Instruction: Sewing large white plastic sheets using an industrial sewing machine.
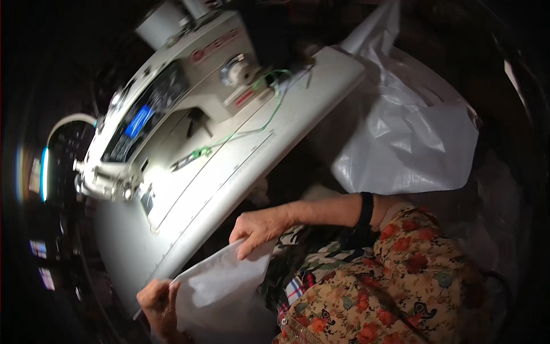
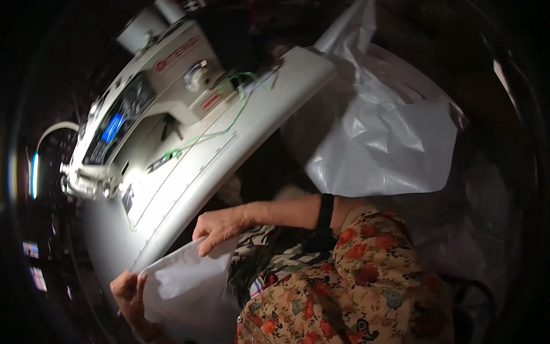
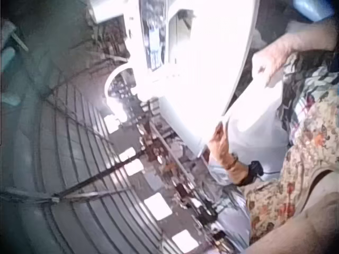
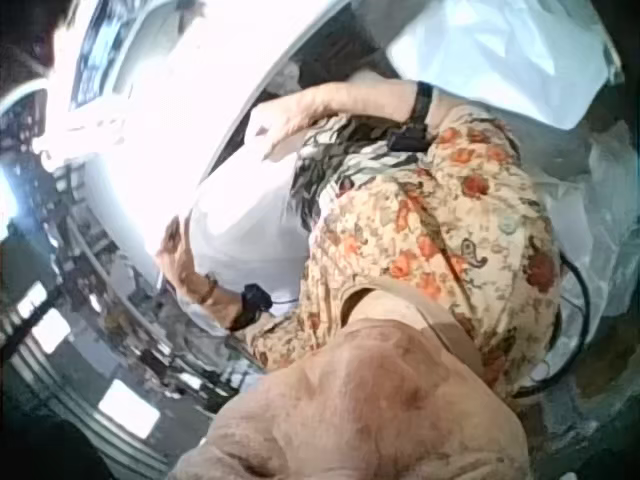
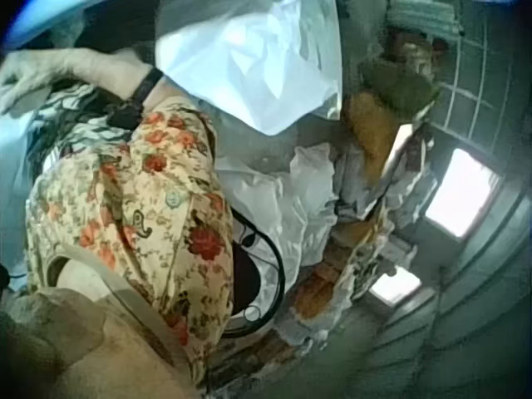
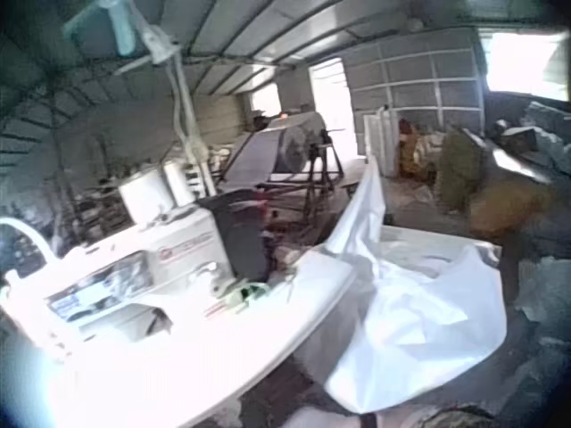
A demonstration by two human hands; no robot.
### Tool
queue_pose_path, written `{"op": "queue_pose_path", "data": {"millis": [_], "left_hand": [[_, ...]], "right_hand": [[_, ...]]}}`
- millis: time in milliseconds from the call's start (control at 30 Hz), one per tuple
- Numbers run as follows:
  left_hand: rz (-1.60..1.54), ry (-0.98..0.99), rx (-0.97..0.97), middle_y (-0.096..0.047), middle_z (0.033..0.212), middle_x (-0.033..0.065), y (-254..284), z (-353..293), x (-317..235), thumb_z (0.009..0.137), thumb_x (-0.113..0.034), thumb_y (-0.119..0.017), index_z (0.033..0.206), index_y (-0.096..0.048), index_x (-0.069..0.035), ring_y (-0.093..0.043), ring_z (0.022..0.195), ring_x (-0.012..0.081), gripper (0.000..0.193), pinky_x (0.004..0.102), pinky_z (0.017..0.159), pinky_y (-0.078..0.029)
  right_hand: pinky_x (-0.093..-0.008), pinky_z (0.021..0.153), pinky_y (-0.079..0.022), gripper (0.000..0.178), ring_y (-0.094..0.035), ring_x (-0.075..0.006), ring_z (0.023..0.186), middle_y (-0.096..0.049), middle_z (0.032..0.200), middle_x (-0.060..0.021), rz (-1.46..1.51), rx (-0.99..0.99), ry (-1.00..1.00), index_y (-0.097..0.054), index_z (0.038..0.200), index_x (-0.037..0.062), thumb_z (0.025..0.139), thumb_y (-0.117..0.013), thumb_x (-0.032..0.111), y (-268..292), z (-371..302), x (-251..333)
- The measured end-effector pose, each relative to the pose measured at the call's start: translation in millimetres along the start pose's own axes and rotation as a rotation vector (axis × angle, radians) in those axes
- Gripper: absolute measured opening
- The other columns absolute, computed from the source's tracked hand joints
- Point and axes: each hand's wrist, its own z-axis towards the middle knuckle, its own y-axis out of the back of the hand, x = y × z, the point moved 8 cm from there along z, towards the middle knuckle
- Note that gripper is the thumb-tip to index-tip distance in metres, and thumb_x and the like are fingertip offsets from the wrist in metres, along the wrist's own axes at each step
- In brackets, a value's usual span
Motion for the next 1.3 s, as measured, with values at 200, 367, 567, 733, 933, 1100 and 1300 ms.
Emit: {"op": "queue_pose_path", "data": {"millis": [200,367,567,733,933,1100,1300], "left_hand": [[-0.103,0.118,-0.026,-0.048,0.068,0.0054,2,20,53,0.083,-0.004,-0.073,0.079,-0.062,0.005,-0.041,0.061,0.0101,0.015,0.0273,0.056,-0.033],[0.755,0.044,0.100,-0.066,0.105,0.0164,-83,12,3,0.080,-0.024,-0.072,0.119,-0.060,0.001,-0.065,0.091,0.0282,0.048,0.0443,0.083,-0.050],[0.176,-0.363,0.233,-0.060,0.093,0.0123,-184,27,-112,0.073,-0.010,-0.076,0.116,-0.059,0.002,-0.059,0.089,0.0289,0.048,0.0461,0.097,-0.044],[0.013,-0.333,0.342,-0.055,0.076,0.0107,-216,28,-110,0.069,-0.009,-0.077,0.088,-0.061,-0.001,-0.056,0.076,0.0298,0.026,0.0409,0.067,-0.044],[-0.288,-0.248,0.385,-0.053,0.066,0.0113,-221,21,-95,0.072,-0.007,-0.078,0.078,-0.064,-0.003,-0.056,0.060,0.0298,0.016,0.0388,0.054,-0.044],[-0.377,-0.242,0.372,-0.055,0.066,0.0111,-222,21,-94,0.070,-0.001,-0.078,0.078,-0.064,0.000,-0.055,0.057,0.0275,0.016,0.0343,0.053,-0.043],[-0.417,-0.195,0.381,-0.058,0.066,0.0126,-220,15,-77,0.073,-0.004,-0.078,0.078,-0.065,-0.001,-0.058,0.058,0.0286,0.015,0.0350,0.053,-0.045]], "right_hand": [[-0.0337,0.056,-0.040,0.027,-0.051,-0.0122,0.056,-0.056,0.058,-0.0079,-0.069,-0.172,0.038,-0.062,0.071,-0.0045,0.081,-0.062,0.020,8,-21,-10],[-0.0428,0.066,-0.049,0.025,-0.065,-0.0345,0.068,-0.062,0.068,-0.0215,-0.445,-0.416,0.076,-0.062,0.074,-0.0028,0.083,-0.056,0.020,19,-43,-10],[-0.0476,0.069,-0.051,0.020,-0.064,-0.0425,0.076,-0.062,0.073,-0.0280,-0.658,-0.499,0.013,-0.061,0.075,-0.0039,0.081,-0.056,0.015,25,-69,-12],[-0.0440,0.068,-0.050,0.016,-0.064,-0.0401,0.074,-0.063,0.074,-0.0231,-0.518,-0.479,-0.007,-0.061,0.082,-0.0006,0.083,-0.057,0.015,19,-119,-19],[-0.0349,0.065,-0.051,0.029,-0.065,-0.0210,0.065,-0.066,0.070,-0.0117,-0.358,-1.018,-0.429,-0.068,0.088,0.0023,0.094,-0.062,0.030,42,-242,-62],[-0.0260,0.062,-0.048,0.038,-0.060,-0.0127,0.074,-0.063,0.083,-0.0039,0.173,-1.363,-0.738,-0.061,0.098,0.0028,0.094,-0.063,0.041,-10,-361,-148],[-0.0373,0.082,-0.049,0.067,-0.052,-0.0195,0.110,-0.048,0.127,-0.0116,0.546,-1.858,-0.620,-0.039,0.137,0.0042,0.093,-0.061,0.050,-44,-419,-148]]}}
